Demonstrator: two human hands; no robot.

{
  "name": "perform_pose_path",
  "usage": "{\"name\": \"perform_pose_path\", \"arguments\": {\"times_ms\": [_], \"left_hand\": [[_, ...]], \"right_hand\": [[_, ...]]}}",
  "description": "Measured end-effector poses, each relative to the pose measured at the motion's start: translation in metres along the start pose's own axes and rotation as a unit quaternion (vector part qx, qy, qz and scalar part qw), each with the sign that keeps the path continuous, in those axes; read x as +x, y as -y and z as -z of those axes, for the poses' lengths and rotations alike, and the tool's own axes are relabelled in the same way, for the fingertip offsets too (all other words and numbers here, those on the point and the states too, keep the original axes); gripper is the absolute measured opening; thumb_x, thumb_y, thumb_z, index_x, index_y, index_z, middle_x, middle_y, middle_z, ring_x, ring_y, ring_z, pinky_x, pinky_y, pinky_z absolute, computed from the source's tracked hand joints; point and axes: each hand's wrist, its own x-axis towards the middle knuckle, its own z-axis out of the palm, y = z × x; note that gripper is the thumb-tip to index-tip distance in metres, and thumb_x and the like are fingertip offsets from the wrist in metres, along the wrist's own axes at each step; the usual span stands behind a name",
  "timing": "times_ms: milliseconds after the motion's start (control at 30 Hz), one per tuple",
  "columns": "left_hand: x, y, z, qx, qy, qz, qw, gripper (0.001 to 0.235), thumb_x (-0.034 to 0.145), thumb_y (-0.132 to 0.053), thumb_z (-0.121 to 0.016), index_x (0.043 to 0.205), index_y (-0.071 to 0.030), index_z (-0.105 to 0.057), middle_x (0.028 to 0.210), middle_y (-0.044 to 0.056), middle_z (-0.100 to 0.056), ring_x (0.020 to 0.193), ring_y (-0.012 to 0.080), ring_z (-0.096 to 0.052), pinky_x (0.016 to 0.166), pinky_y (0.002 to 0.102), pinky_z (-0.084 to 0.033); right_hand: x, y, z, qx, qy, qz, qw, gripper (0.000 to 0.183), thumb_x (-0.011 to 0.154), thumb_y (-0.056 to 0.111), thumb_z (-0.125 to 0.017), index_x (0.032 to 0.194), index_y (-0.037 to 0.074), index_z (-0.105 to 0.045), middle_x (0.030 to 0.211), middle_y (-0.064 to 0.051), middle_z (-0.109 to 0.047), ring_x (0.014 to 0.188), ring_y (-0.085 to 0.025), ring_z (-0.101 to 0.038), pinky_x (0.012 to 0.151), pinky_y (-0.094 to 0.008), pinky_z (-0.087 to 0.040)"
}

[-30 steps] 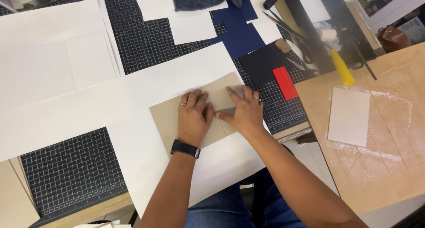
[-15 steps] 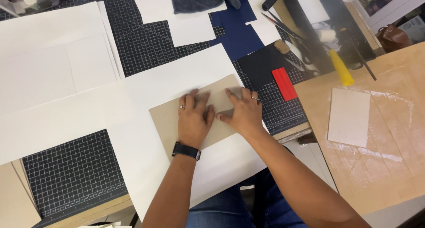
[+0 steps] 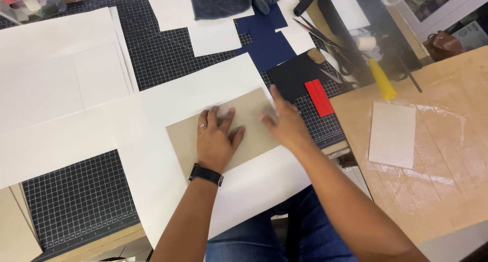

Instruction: The person smooths a white sheet with a red tool, then applies glue to two beige paper pieces using a foam roller and adheres them to a larger white sheet. They repeat the process for another pair of beige pieces and finish by smoothing the assembled sheet with the red tool.

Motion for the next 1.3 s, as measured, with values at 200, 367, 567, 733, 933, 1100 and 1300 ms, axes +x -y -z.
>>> {"name": "perform_pose_path", "arguments": {"times_ms": [200, 367, 567, 733, 933, 1100, 1300], "left_hand": [[-0.001, 0.005, -0.007, 0.01, 0.011, 0.005, 1.0, 0.056, 0.09, -0.055, -0.068, 0.137, -0.024, -0.07, 0.137, 0.013, -0.052, 0.134, 0.0391, -0.045, 0.113, 0.05, -0.04], [-0.001, 0.003, -0.005, 0.001, 0.005, 0.008, 1.0, 0.056, 0.09, -0.054, -0.069, 0.137, -0.024, -0.069, 0.138, 0.013, -0.051, 0.134, 0.0396, -0.044, 0.114, 0.051, -0.039], [-0.008, 0.002, -0.011, -0.02, -0.007, 0.015, 1.0, 0.056, 0.089, -0.053, -0.069, 0.136, -0.022, -0.068, 0.138, 0.013, -0.049, 0.136, 0.0389, -0.043, 0.117, 0.051, -0.038], [-0.006, 0.003, -0.017, -0.023, -0.001, 0.007, 1.0, 0.054, 0.089, -0.049, -0.068, 0.132, -0.017, -0.063, 0.139, 0.011, -0.047, 0.142, 0.0373, -0.038, 0.124, 0.053, -0.029], [0.001, -0.011, 0.004, 0.016, 0.057, 0.002, 0.998, 0.068, 0.095, -0.047, -0.058, 0.153, -0.016, -0.043, 0.156, 0.01, -0.041, 0.153, 0.039, -0.021, 0.129, 0.055, -0.01], [0.002, -0.011, 0.002, 0.049, 0.13, -0.005, 0.99, 0.062, 0.101, -0.045, -0.042, 0.159, -0.026, -0.041, 0.167, -0.002, -0.035, 0.159, 0.0394, -0.004, 0.129, 0.052, 0.0], [0.009, -0.005, 0.021, 0.041, 0.193, -0.011, 0.98, 0.069, 0.1, -0.061, -0.041, 0.161, -0.032, -0.034, 0.17, -0.007, -0.028, 0.158, 0.0409, 0.004, 0.128, 0.054, 0.004]], "right_hand": [[0.009, -0.038, -0.001, 0.11, -0.032, -0.063, 0.991, 0.04, 0.103, 0.02, -0.056, 0.142, 0.024, -0.06, 0.121, -0.011, -0.072, 0.115, -0.031, -0.069, 0.097, -0.045, -0.055], [0.013, -0.046, -0.008, 0.088, 0.007, -0.051, 0.995, 0.044, 0.102, 0.022, -0.059, 0.146, 0.026, -0.056, 0.124, -0.01, -0.07, 0.117, -0.029, -0.068, 0.099, -0.045, -0.055], [0.007, -0.027, -0.012, 0.08, 0.054, -0.057, 0.994, 0.05, 0.101, 0.018, -0.06, 0.149, 0.024, -0.051, 0.137, -0.021, -0.055, 0.136, -0.04, -0.051, 0.113, -0.05, -0.044], [0.003, -0.014, -0.009, 0.087, 0.059, -0.07, 0.992, 0.053, 0.098, 0.012, -0.062, 0.15, 0.022, -0.051, 0.141, -0.027, -0.046, 0.141, -0.045, -0.043, 0.115, -0.054, -0.039], [0.004, -0.018, -0.014, 0.112, 0.058, -0.052, 0.991, 0.06, 0.095, 0.007, -0.064, 0.151, 0.02, -0.047, 0.142, -0.03, -0.04, 0.143, -0.05, -0.033, 0.117, -0.058, -0.031], [0.004, -0.03, -0.012, 0.04, 0.093, -0.006, 0.995, 0.062, 0.095, 0.008, -0.066, 0.152, 0.021, -0.046, 0.14, -0.027, -0.041, 0.143, -0.05, -0.035, 0.116, -0.061, -0.034], [0.02, -0.053, 0.021, -0.038, 0.123, 0.164, 0.978, 0.063, 0.081, 0.026, -0.085, 0.14, 0.021, -0.064, 0.121, -0.023, -0.063, 0.126, -0.049, -0.054, 0.105, -0.061, -0.045]]}}
